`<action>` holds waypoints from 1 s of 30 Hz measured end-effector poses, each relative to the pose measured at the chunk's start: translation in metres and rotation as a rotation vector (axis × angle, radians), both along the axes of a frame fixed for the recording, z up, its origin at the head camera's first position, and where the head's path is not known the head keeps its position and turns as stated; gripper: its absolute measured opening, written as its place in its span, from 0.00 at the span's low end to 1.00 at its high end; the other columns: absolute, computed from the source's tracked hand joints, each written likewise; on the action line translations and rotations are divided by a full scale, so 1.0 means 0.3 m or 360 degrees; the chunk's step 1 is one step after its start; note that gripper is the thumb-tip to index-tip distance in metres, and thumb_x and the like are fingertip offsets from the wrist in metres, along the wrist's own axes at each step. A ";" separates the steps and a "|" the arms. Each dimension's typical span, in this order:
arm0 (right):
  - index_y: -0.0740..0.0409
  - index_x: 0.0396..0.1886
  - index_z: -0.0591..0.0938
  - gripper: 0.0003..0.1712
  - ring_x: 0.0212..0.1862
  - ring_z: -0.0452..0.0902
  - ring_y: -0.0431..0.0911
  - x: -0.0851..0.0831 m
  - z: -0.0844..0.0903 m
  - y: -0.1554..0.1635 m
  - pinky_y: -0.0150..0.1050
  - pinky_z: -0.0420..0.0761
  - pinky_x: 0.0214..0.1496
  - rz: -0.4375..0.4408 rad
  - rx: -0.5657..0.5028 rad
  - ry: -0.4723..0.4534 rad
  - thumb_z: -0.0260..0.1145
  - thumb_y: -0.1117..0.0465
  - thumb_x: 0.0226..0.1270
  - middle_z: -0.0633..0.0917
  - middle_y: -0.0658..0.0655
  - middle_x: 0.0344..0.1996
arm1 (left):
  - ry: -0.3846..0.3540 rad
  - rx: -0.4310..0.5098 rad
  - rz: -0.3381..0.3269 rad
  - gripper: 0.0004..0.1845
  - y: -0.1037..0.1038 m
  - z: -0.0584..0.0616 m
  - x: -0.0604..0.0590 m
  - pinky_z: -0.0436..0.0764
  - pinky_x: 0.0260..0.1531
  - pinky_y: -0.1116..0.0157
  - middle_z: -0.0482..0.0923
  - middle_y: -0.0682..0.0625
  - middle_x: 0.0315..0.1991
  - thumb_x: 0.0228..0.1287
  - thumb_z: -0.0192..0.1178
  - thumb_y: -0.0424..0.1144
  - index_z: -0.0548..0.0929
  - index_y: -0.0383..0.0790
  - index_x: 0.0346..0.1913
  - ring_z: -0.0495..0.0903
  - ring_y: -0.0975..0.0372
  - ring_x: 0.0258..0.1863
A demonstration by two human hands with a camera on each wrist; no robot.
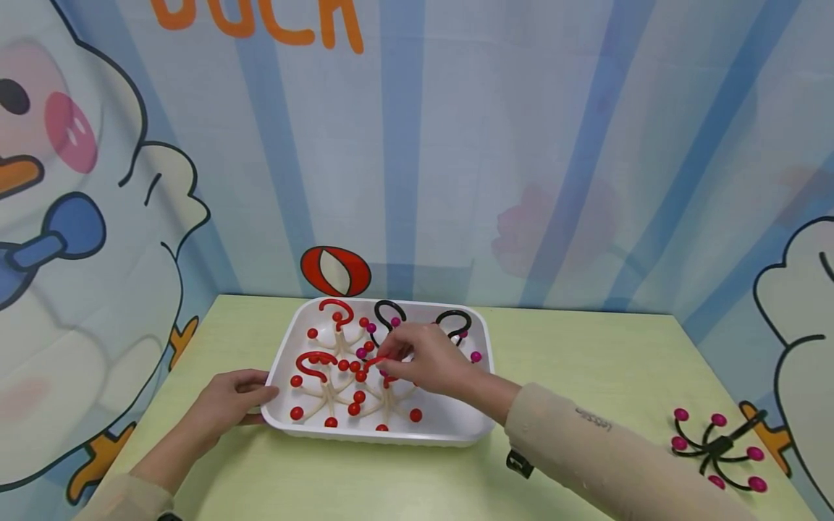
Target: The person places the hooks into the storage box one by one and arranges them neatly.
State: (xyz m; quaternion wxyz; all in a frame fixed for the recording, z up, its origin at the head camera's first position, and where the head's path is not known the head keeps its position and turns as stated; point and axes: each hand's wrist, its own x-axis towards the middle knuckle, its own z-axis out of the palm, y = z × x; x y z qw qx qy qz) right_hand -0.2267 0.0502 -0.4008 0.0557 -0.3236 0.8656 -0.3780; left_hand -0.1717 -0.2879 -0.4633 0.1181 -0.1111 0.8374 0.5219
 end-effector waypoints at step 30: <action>0.50 0.49 0.89 0.14 0.49 0.82 0.41 0.039 0.037 0.129 0.42 0.88 0.55 0.0081 0.0140 0.0375 0.82 0.57 0.65 0.88 0.45 0.44 | 0.0016 0.0018 -0.0006 0.29 0.000 -0.007 -0.003 0.93 0.45 0.56 0.79 0.28 0.61 0.78 0.66 0.38 0.73 0.20 0.70 0.87 0.53 0.47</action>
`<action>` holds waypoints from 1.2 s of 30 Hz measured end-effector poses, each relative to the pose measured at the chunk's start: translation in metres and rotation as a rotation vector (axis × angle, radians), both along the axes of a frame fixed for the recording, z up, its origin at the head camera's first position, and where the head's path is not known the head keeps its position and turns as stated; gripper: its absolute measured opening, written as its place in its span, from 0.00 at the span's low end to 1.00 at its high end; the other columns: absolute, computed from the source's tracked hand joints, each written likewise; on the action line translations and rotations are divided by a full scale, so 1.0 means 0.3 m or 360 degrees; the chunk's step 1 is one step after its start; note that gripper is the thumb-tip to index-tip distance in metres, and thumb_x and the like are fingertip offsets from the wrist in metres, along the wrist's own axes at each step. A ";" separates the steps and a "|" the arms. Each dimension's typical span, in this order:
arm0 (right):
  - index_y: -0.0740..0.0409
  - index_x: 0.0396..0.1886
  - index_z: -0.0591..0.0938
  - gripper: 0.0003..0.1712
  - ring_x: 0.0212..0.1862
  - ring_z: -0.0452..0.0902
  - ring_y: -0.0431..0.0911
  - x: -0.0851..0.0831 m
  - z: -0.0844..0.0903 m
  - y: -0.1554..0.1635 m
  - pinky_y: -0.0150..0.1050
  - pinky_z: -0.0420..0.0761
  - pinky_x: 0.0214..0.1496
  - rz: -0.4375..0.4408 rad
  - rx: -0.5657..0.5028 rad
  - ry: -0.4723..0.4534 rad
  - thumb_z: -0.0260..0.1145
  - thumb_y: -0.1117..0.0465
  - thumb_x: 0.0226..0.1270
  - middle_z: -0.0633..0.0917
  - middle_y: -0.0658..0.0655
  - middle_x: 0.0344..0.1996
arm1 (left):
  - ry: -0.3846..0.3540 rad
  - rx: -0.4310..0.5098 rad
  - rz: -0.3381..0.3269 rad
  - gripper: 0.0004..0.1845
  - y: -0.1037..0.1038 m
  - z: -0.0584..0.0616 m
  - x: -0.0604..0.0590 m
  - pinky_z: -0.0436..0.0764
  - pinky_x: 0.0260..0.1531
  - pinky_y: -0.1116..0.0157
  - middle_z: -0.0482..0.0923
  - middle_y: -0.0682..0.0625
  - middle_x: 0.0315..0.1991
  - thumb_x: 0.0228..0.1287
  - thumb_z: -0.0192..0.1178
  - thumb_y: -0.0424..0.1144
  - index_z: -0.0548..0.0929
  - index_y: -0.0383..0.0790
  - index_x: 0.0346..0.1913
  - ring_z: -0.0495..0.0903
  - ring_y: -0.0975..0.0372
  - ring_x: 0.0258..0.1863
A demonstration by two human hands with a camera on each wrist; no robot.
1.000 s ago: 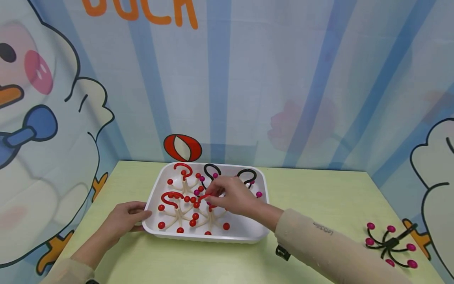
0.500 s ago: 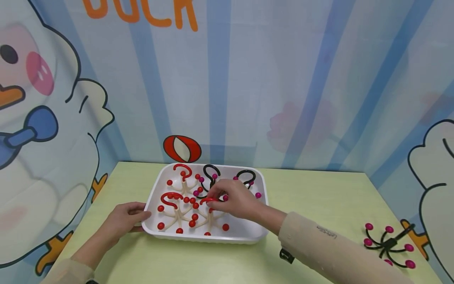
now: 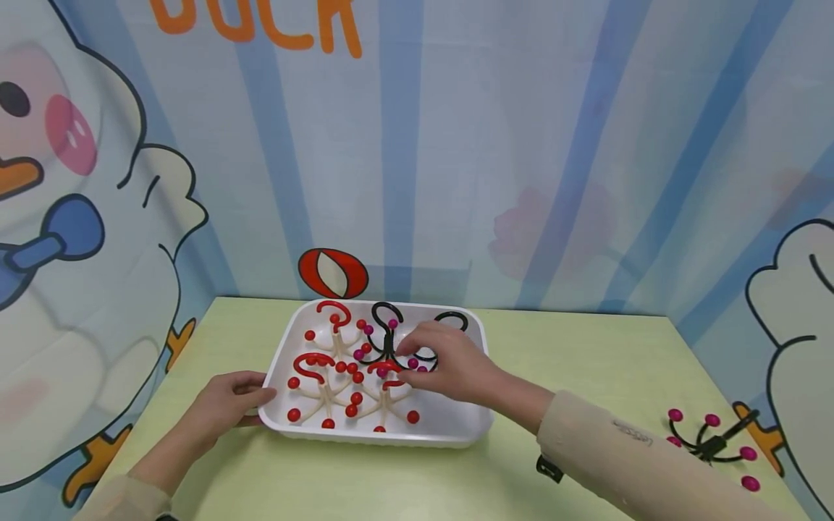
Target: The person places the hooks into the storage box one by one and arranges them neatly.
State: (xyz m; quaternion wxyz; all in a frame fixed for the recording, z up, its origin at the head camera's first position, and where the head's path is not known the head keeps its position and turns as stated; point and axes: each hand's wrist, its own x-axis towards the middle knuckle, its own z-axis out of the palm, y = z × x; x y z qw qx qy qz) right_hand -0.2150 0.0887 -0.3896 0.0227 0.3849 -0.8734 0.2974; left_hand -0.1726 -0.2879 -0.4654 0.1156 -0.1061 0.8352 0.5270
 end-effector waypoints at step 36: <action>0.56 0.62 0.86 0.25 0.61 0.85 0.53 0.055 0.135 0.512 0.54 0.84 0.67 -0.0328 -0.0067 -0.0193 0.79 0.54 0.69 0.88 0.55 0.58 | -0.0007 0.0018 -0.0016 0.30 -0.007 0.000 -0.003 0.93 0.45 0.55 0.79 0.28 0.61 0.77 0.66 0.38 0.72 0.20 0.70 0.87 0.53 0.47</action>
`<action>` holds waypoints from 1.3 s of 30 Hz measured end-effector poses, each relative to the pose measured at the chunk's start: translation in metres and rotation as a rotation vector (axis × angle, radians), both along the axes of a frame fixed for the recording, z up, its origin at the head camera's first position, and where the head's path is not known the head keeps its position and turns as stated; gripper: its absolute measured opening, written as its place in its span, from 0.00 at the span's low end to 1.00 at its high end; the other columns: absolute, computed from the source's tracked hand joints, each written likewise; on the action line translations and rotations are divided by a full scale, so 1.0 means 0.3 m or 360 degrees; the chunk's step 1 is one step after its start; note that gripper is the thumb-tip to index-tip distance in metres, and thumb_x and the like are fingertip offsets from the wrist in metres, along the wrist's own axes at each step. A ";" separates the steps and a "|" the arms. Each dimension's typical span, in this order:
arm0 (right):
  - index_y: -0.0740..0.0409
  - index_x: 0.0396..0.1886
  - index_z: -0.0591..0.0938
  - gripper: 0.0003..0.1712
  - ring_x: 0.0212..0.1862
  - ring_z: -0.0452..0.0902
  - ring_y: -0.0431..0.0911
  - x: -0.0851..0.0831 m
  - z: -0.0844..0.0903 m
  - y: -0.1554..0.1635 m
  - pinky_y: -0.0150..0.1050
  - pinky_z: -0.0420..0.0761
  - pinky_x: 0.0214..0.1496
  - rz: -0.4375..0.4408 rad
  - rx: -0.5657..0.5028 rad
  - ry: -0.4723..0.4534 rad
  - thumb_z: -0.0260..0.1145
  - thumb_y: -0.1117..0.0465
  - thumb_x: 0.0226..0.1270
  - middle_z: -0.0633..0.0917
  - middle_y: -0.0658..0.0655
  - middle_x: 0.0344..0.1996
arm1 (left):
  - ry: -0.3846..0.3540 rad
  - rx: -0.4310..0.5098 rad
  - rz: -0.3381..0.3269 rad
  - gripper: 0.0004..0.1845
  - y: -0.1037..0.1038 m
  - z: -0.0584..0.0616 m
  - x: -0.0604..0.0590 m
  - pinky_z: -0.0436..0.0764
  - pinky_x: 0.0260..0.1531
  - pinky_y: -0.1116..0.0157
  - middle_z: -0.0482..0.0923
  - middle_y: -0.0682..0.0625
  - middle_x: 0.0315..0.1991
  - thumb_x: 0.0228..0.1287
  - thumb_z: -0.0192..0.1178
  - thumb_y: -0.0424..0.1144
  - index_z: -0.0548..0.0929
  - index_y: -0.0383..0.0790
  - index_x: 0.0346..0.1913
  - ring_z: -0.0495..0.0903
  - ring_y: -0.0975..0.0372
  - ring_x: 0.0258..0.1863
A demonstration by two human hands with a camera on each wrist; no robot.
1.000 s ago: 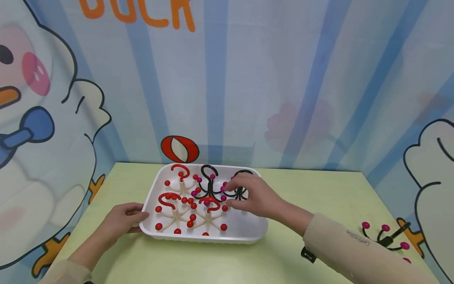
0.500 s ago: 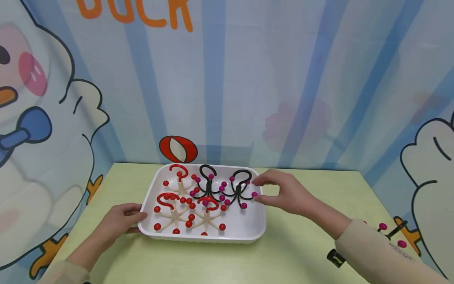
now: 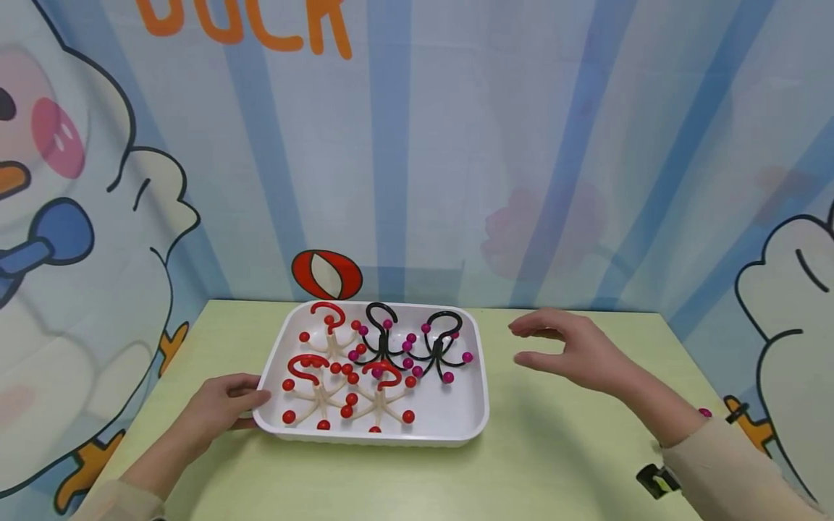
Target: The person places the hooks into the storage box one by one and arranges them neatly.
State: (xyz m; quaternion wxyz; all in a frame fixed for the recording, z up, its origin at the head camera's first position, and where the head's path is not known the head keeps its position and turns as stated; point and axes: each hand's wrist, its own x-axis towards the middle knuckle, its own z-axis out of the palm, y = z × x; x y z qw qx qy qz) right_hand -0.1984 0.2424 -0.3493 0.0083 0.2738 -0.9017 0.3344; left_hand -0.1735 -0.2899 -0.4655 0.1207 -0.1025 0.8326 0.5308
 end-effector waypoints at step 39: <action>0.59 0.69 0.81 0.28 0.63 0.81 0.54 0.066 -0.035 0.454 0.21 0.79 0.52 -0.0470 0.0283 -0.0098 0.71 0.50 0.77 0.83 0.64 0.64 | -0.0007 -0.0015 -0.0005 0.30 0.002 0.004 0.001 0.93 0.45 0.56 0.80 0.28 0.61 0.77 0.66 0.38 0.72 0.20 0.70 0.87 0.54 0.46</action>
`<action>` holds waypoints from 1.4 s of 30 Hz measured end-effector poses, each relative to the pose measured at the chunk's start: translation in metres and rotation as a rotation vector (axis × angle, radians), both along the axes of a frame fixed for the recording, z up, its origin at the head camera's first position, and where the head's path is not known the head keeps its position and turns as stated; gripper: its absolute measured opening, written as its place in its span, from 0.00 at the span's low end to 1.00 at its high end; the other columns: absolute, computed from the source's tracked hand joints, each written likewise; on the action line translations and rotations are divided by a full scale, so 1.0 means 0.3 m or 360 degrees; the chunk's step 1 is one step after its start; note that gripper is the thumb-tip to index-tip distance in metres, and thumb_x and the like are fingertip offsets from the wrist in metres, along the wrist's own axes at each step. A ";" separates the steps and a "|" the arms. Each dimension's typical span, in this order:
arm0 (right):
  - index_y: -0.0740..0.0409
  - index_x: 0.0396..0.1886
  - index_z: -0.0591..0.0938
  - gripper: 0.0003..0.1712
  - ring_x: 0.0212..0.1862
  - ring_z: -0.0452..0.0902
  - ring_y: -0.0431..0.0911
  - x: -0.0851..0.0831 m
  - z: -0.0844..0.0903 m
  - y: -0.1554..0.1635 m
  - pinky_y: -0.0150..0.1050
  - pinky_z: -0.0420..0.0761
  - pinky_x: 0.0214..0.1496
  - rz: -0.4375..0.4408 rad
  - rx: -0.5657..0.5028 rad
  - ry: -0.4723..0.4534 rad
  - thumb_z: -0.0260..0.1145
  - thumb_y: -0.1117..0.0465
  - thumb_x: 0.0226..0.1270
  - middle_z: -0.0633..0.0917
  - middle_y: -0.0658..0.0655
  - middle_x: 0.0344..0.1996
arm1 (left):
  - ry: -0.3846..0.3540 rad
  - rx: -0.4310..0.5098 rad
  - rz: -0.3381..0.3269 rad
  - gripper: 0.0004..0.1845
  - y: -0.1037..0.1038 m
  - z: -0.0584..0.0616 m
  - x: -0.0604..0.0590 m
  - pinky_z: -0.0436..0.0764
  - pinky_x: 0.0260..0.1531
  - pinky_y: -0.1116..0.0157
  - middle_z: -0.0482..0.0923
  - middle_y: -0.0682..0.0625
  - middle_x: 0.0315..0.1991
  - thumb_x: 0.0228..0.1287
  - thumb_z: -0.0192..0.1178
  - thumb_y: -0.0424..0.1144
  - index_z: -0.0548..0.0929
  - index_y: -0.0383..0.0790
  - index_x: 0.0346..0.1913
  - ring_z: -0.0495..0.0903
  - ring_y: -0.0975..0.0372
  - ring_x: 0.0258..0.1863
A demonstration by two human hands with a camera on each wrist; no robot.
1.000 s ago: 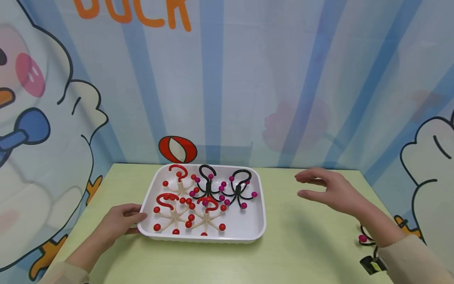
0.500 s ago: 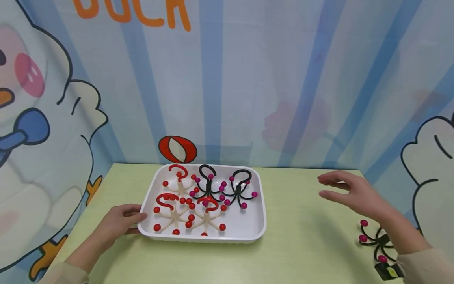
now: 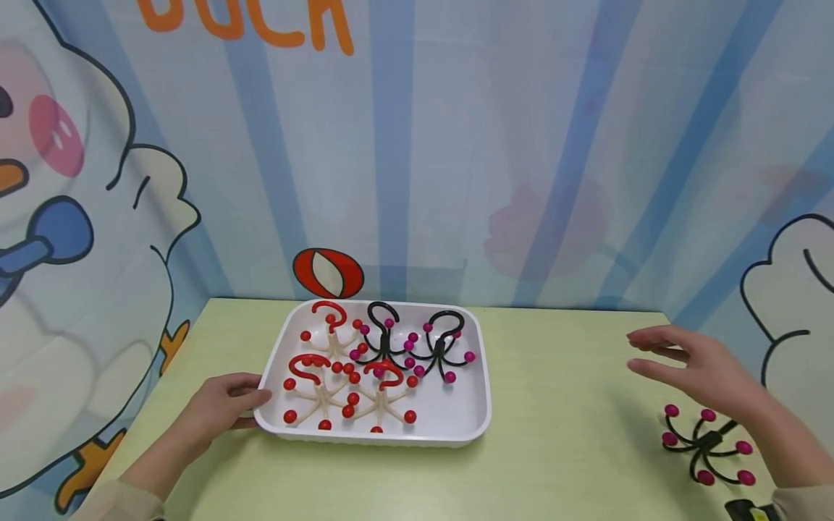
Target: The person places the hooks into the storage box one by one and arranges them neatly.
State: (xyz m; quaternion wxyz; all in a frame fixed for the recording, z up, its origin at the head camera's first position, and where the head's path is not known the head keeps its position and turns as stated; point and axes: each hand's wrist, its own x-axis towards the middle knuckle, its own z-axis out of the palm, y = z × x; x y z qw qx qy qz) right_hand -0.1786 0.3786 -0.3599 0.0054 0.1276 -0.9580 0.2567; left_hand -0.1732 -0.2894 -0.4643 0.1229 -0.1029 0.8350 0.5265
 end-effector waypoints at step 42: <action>0.83 0.65 0.72 0.39 0.53 0.75 0.75 0.139 -0.147 0.280 0.67 0.83 0.55 -0.0572 0.0073 -0.0151 0.61 0.45 0.84 0.77 0.83 0.54 | 0.0025 0.0051 -0.0004 0.29 -0.002 -0.002 0.003 0.93 0.45 0.56 0.79 0.27 0.62 0.77 0.66 0.37 0.72 0.19 0.70 0.87 0.53 0.49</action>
